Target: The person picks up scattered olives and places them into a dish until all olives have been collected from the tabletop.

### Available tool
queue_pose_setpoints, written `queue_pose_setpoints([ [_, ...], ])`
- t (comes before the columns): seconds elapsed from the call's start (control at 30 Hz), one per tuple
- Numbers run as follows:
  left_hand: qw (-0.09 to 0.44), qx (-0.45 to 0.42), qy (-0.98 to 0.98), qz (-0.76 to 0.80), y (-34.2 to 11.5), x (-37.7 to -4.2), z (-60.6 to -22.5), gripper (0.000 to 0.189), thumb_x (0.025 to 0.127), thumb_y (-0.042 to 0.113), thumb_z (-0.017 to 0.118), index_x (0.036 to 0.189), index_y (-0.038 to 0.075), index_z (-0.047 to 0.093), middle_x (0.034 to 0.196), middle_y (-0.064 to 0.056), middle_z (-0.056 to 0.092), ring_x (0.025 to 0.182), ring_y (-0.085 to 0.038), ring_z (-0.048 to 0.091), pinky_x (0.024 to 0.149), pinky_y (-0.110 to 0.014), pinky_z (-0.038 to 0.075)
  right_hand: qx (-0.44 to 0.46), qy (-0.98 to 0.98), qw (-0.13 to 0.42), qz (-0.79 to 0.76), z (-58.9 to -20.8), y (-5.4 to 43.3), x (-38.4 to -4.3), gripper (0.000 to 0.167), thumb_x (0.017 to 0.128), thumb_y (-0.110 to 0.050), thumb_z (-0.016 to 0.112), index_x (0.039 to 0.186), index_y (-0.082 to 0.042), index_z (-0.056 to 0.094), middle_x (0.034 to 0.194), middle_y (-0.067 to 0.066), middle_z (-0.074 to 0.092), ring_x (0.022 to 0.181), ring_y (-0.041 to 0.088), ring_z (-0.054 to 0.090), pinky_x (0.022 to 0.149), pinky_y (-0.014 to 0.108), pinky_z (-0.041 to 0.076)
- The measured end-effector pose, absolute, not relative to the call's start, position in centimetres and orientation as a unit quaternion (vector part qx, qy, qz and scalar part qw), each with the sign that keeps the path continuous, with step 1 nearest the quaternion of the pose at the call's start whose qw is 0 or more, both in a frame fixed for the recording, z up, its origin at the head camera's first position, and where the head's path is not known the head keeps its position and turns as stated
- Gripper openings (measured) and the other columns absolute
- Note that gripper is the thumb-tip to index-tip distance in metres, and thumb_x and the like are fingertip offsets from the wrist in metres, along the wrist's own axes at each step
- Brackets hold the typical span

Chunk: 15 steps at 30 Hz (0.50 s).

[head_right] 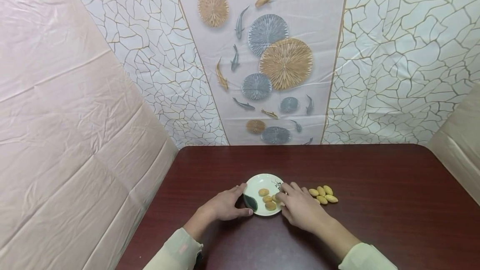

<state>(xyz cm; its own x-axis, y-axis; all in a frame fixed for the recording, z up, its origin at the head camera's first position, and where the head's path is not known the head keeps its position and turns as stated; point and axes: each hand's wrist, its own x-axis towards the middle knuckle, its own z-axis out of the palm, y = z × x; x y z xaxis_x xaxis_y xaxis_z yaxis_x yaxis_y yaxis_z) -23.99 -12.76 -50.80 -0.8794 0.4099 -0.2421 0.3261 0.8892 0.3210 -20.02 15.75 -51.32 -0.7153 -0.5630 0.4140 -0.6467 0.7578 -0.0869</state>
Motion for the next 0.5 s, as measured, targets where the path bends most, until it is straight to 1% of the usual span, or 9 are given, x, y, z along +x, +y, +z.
queue_pose_setpoints([
  [0.13,0.152,0.193,0.960,0.136,-12.76,-24.00,-50.83,0.102,0.097,0.062,0.077,0.175,0.013,0.031,0.174,-0.018,0.047,0.157,-0.036,0.052,0.127,-0.047,0.047,0.328,-0.919,0.184,0.114,-51.21,15.83,-19.99,0.028,0.086,-0.012,0.091,0.109,-0.020,0.077,0.110,-0.006,0.063,0.098,0.016,0.059,0.069,0.035,0.052],
  [0.3,0.153,0.192,0.960,0.137,-12.77,-23.99,-50.84,0.102,0.097,0.062,0.078,0.175,0.013,0.031,0.174,-0.018,0.047,0.157,-0.036,0.052,0.127,-0.047,0.047,0.327,-0.920,0.182,0.118,-51.22,16.01,-19.96,0.026,0.087,-0.013,0.090,0.109,-0.019,0.078,0.109,-0.006,0.063,0.097,0.016,0.058,0.069,0.036,0.053],
  [0.5,0.156,0.188,0.960,0.138,-12.71,-24.01,-50.82,0.103,0.098,0.062,0.077,0.175,0.014,0.030,0.175,-0.018,0.046,0.158,-0.035,0.051,0.128,-0.048,0.046,0.318,-0.922,0.182,0.127,-51.41,16.24,-19.86,0.018,0.092,-0.022,0.089,0.107,-0.018,0.079,0.110,-0.004,0.065,0.100,0.018,0.060,0.075,0.049,0.062],
])
